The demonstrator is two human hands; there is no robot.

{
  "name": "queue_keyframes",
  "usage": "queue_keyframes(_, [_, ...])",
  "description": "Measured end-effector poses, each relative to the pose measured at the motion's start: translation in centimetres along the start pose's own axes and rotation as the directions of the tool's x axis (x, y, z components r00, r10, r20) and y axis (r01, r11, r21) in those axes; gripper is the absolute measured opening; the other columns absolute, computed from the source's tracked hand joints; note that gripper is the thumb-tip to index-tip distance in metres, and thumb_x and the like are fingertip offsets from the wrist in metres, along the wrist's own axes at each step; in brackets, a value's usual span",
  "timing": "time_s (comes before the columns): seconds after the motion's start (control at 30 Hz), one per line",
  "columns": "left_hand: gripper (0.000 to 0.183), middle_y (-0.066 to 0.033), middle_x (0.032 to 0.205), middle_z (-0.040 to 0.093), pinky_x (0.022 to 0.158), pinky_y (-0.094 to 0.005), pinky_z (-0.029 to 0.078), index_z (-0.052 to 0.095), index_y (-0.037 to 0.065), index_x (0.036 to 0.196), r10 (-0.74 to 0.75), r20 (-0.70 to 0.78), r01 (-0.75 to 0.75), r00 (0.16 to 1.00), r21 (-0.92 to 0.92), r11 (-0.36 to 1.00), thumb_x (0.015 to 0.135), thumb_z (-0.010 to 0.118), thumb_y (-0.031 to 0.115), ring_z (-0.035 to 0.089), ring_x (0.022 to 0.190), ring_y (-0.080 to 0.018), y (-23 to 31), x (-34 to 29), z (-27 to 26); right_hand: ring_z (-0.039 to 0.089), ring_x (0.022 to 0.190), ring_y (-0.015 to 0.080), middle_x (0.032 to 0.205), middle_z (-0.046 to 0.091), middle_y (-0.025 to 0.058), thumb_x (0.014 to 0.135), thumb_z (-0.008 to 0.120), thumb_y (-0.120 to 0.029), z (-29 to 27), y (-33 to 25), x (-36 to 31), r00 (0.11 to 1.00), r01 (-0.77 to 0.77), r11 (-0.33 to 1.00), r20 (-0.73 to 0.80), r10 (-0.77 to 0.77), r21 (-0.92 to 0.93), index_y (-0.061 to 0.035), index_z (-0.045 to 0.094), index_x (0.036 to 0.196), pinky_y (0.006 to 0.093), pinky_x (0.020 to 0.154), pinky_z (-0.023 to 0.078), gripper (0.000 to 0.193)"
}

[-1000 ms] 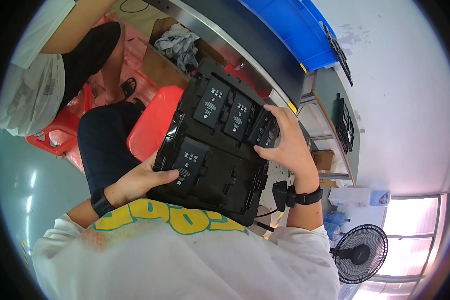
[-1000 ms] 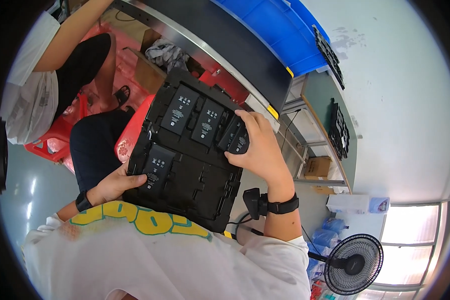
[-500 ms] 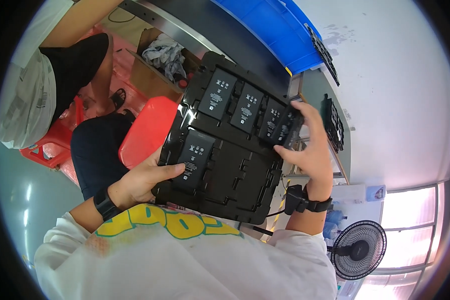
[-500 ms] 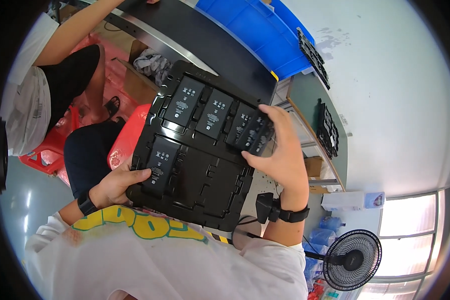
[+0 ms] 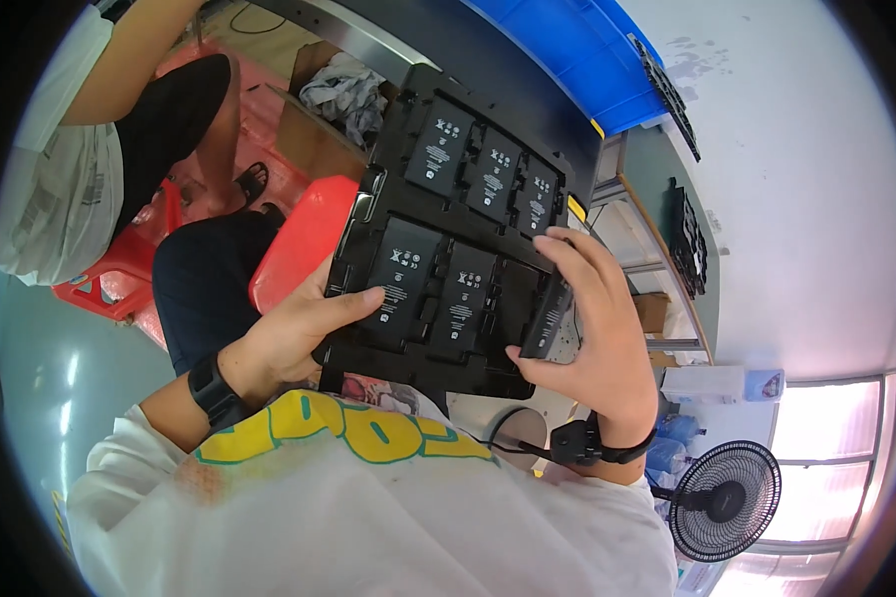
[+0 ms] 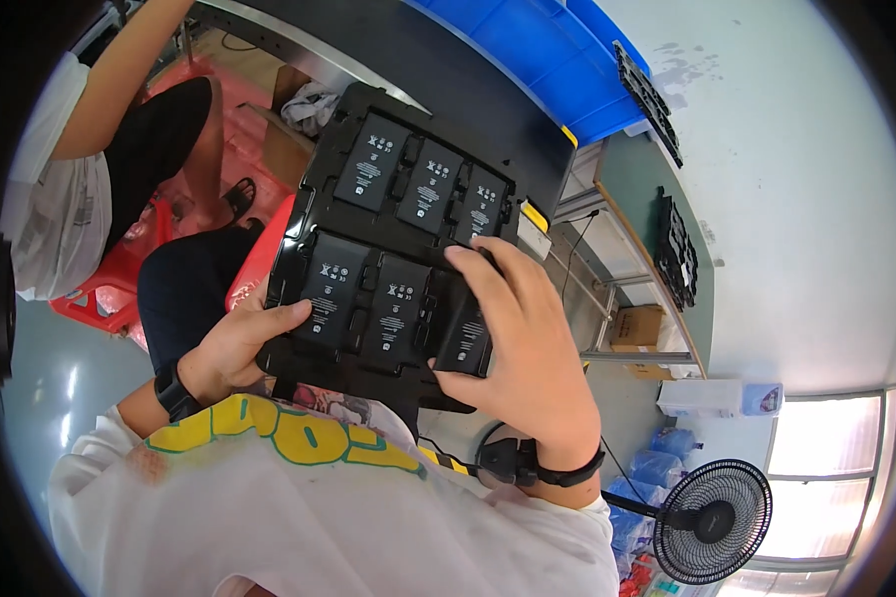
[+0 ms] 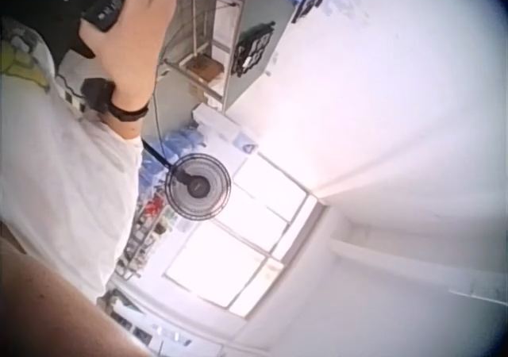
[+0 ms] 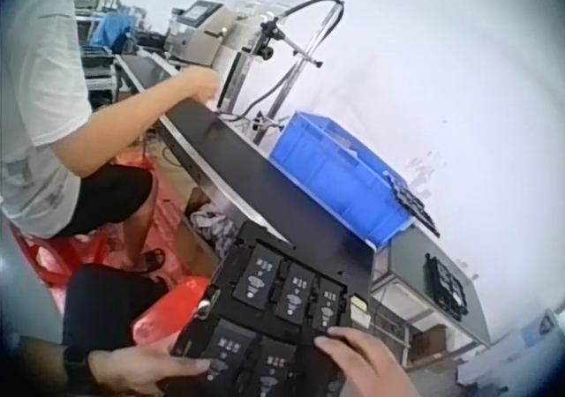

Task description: Placing smaller components into a larger tray housing on an assembly line.

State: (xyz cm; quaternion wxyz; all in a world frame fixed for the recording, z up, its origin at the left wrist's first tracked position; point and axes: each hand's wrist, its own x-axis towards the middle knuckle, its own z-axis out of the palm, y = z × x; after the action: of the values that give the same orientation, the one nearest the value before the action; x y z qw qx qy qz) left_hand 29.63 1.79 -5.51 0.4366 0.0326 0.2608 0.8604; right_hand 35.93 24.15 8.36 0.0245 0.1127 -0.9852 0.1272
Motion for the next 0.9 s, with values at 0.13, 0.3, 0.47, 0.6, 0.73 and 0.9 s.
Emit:
queue_keyframes(0.13, [0.053, -0.0123, 0.13, 0.048, 0.096, -0.0403, 0.048, 0.029, 0.008, 0.14, -0.042, -0.008, 0.042, 0.999, -0.078, 0.996, 0.092, 0.052, 0.005, 0.052, 0.117, -0.0238, 0.5, -0.2, -0.3, 0.04, 0.125, 0.0378, 0.139, 0.038, 0.0207, 0.053, 0.085, -0.02, 0.9, 1.4, -1.4, 0.991, -0.053, 0.998, 0.127, 0.047, 0.046, -0.0066, 0.041, 0.135, 0.0436, 0.103, 0.035, 0.095])
queue_keyframes(0.3, [0.055, -0.0126, 0.131, 0.047, 0.096, -0.0415, 0.048, 0.027, 0.009, 0.141, -0.061, -0.003, 0.061, 0.998, -0.033, 0.998, 0.092, 0.051, 0.003, 0.052, 0.118, -0.0246, 0.7, -0.1, -0.7, 0.039, 0.129, 0.0343, 0.141, 0.037, 0.0213, 0.06, 0.084, -0.027, 2.0, 3.0, -3.5, 0.989, -0.103, 0.995, -0.11, 0.102, -0.003, -0.003, 0.032, 0.14, 0.0413, 0.104, 0.033, 0.098])
queue_keyframes(0.47, [0.064, -0.0109, 0.131, 0.048, 0.098, -0.0373, 0.044, 0.025, 0.007, 0.143, -0.059, 0.055, 0.055, 0.997, 0.075, 0.996, 0.088, 0.057, 0.002, 0.051, 0.117, -0.0208, 0.3, 0.4, -0.7, 0.048, 0.121, 0.0246, 0.131, 0.048, 0.0191, 0.082, 0.068, -0.013, 7.0, 3.2, -6.8, 0.748, -0.297, -0.083, 0.285, 0.6, 0.951, 0.0023, 0.037, 0.134, 0.0389, 0.099, 0.041, 0.063])
queue_keyframes(0.6, [0.064, -0.0109, 0.128, 0.051, 0.095, -0.0356, 0.044, 0.029, 0.003, 0.14, -0.072, 0.249, -0.004, 0.966, 0.293, 0.956, 0.087, 0.063, 0.013, 0.053, 0.115, -0.019, 1.4, 1.9, -0.8, 0.058, 0.106, 0.0199, 0.119, 0.057, 0.0125, 0.082, 0.062, -0.001, 7.2, 2.9, -8.1, 0.821, -0.005, -0.217, 0.128, 0.556, 0.976, 0.0017, 0.042, 0.127, 0.0333, 0.091, 0.048, 0.05])
queue_keyframes(0.73, [0.043, -0.0102, 0.116, 0.059, 0.084, -0.0338, 0.053, 0.045, 0.001, 0.128, -0.095, 0.05, 0.092, 0.994, 0.06, 0.994, 0.091, 0.057, 0.021, 0.062, 0.1, -0.0206, 2.1, 3.4, -0.3, 0.058, 0.105, 0.0195, 0.119, 0.056, 0.0123, 0.081, 0.063, 0.001, 8.0, 2.5, -7.8, 0.847, -0.028, -0.269, 0.165, 0.505, 0.963, 0.0023, 0.04, 0.129, 0.034, 0.093, 0.047, 0.054])
queue_keyframes(0.9, [0.035, -0.0129, 0.108, 0.062, 0.077, -0.0352, 0.056, 0.047, 0.001, 0.123, 0.009, -0.153, 0.004, 0.988, 0.085, 0.996, 0.09, 0.054, 0.012, 0.066, 0.091, -0.0207, 2.3, 4.0, 1.0, 0.057, 0.104, 0.0186, 0.122, 0.055, 0.0133, 0.079, 0.067, -0.005, 7.8, 3.3, -5.8, 0.778, -0.232, -0.007, 0.19, 0.598, 0.973, 0.0032, 0.037, 0.134, 0.0326, 0.091, 0.046, 0.064])
